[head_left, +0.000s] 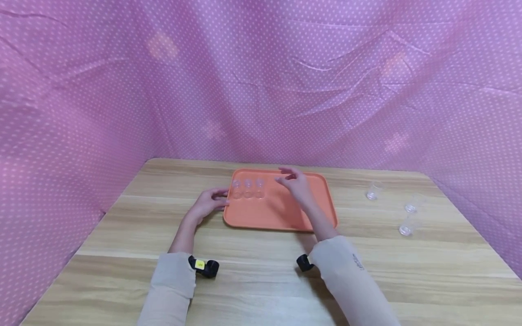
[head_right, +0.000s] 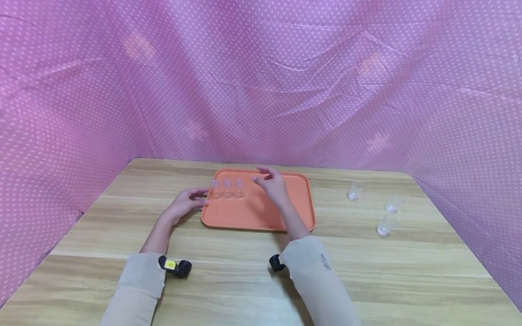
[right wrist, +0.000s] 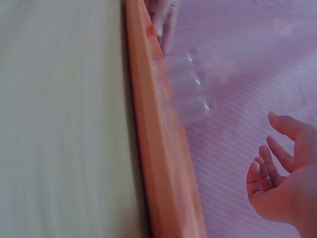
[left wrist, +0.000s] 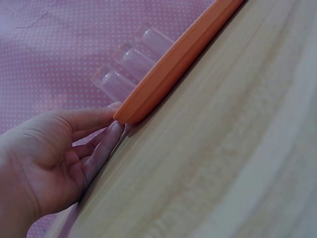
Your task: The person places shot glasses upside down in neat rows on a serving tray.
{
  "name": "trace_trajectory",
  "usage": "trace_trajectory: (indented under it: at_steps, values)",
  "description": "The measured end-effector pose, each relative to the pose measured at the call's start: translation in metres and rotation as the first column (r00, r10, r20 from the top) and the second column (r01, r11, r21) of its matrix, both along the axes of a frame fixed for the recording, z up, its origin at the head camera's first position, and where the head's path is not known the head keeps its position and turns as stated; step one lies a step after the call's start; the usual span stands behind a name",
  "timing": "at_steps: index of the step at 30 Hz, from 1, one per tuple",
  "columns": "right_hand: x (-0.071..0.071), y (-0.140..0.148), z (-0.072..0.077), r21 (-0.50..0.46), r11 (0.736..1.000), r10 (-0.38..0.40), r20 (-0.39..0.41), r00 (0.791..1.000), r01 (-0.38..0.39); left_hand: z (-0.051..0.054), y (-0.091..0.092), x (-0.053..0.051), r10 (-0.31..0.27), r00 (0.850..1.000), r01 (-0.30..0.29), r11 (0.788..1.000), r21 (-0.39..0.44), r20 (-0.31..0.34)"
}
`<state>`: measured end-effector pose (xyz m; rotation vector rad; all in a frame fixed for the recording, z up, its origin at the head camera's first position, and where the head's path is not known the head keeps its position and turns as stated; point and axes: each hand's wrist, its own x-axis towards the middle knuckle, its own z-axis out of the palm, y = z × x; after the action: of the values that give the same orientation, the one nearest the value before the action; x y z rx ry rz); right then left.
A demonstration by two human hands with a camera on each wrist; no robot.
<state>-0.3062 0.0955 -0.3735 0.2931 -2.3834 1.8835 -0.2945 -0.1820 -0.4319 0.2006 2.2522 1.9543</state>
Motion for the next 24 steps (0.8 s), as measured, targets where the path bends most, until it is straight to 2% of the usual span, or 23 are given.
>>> trace_trajectory:
  at_steps: [6, 11, 17, 24]
  values:
    - [0.014, 0.040, 0.012, -0.025, 0.998, -0.060, -0.026, 0.998, 0.060, 0.000, -0.001, -0.001, 0.005, 1.000, -0.005, 1.000, 0.002, 0.003]
    - [0.024, 0.075, 0.020, 0.004, 0.994, -0.110, -0.077, 0.991, 0.110, 0.000, -0.001, -0.002, 0.004, 1.000, -0.004, 1.000, 0.003, 0.008]
    - [0.037, 0.112, 0.029, 0.042, 0.979, -0.195, -0.116, 0.974, 0.201, 0.000, -0.002, -0.001, 0.000, 1.000, 0.000, 1.000, -0.009, 0.003]
    - [0.059, 0.151, 0.038, 0.085, 0.953, -0.276, -0.159, 0.948, 0.291, 0.000, -0.001, -0.001, -0.004, 1.000, 0.004, 1.000, 0.001, 0.002]
